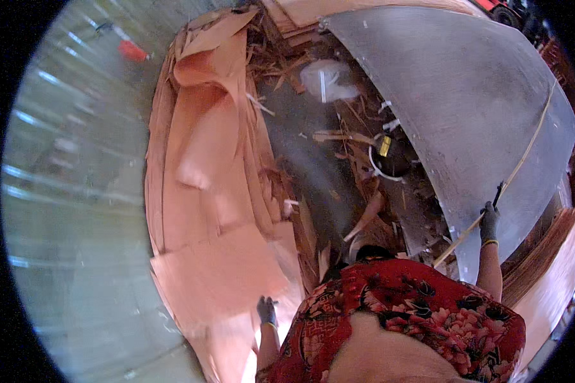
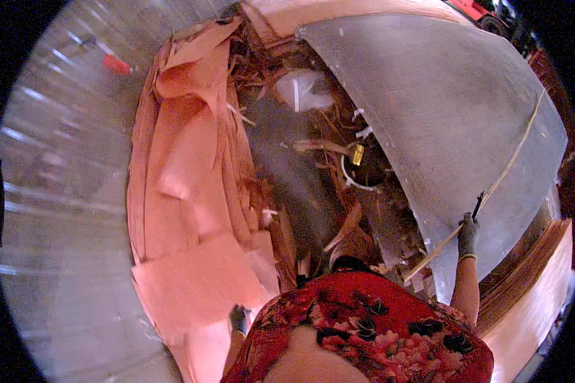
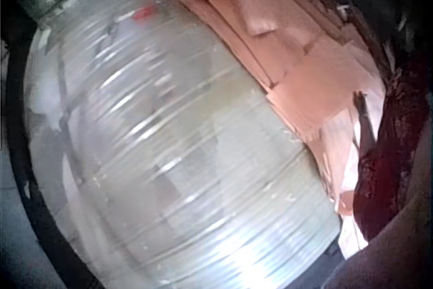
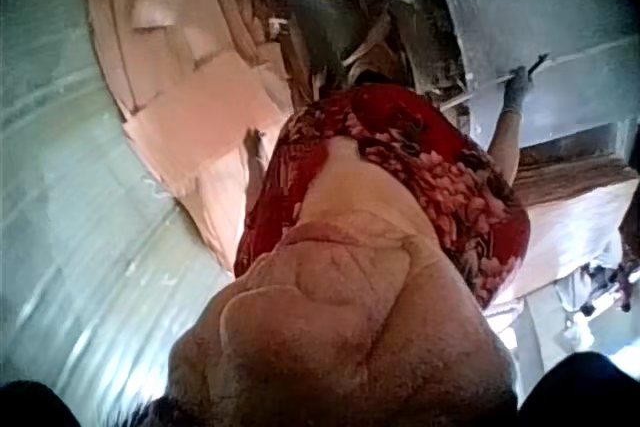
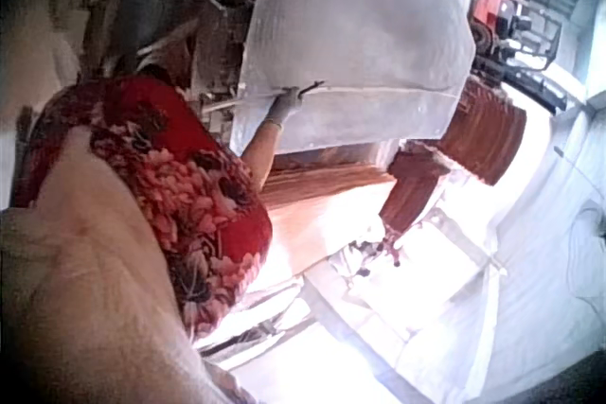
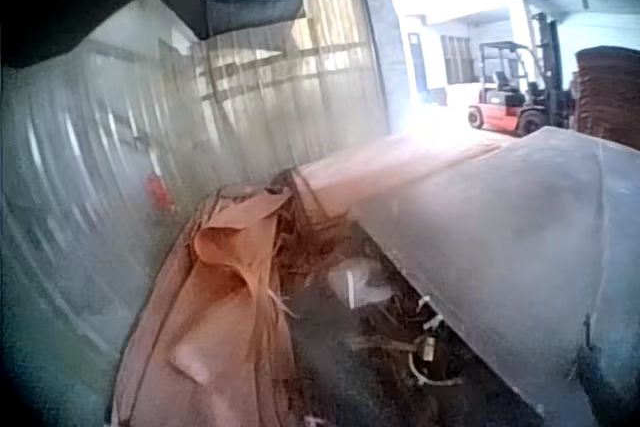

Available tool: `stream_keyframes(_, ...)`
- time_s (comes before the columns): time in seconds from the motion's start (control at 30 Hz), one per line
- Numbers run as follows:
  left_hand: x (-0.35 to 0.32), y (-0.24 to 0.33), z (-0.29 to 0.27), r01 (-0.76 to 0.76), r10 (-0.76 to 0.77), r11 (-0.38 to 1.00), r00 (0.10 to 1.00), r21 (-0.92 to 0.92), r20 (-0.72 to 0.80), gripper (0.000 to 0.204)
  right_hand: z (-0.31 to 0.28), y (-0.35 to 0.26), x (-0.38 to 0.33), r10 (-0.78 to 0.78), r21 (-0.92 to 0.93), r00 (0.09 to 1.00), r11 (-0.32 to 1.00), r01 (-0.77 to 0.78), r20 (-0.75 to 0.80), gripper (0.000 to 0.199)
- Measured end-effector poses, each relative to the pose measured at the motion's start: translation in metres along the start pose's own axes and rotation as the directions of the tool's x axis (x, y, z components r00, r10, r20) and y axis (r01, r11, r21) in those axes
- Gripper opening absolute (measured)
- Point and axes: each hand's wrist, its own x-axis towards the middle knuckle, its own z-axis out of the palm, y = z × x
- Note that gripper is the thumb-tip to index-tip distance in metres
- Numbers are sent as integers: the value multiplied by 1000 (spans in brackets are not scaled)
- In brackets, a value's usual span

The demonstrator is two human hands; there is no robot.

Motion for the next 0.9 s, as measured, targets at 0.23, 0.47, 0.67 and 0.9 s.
stream_keyframes(0.23,291,308,-70,-169,158,964,985,-206,-65,40,86,-36,-29,-114,30,985,992,119,-131,25)
stream_keyframes(0.47,425,274,-119,-597,671,343,696,726,255,28,293,-109,5,-183,-3,971,983,184,-151,17)
stream_keyframes(0.67,407,197,-140,181,-207,975,950,-127,-236,44,471,-208,30,-244,33,959,967,252,-146,18)
stream_keyframes(0.9,626,463,-166,16,-102,975,919,-222,-380,50,697,-269,101,-292,131,951,944,304,-102,20)
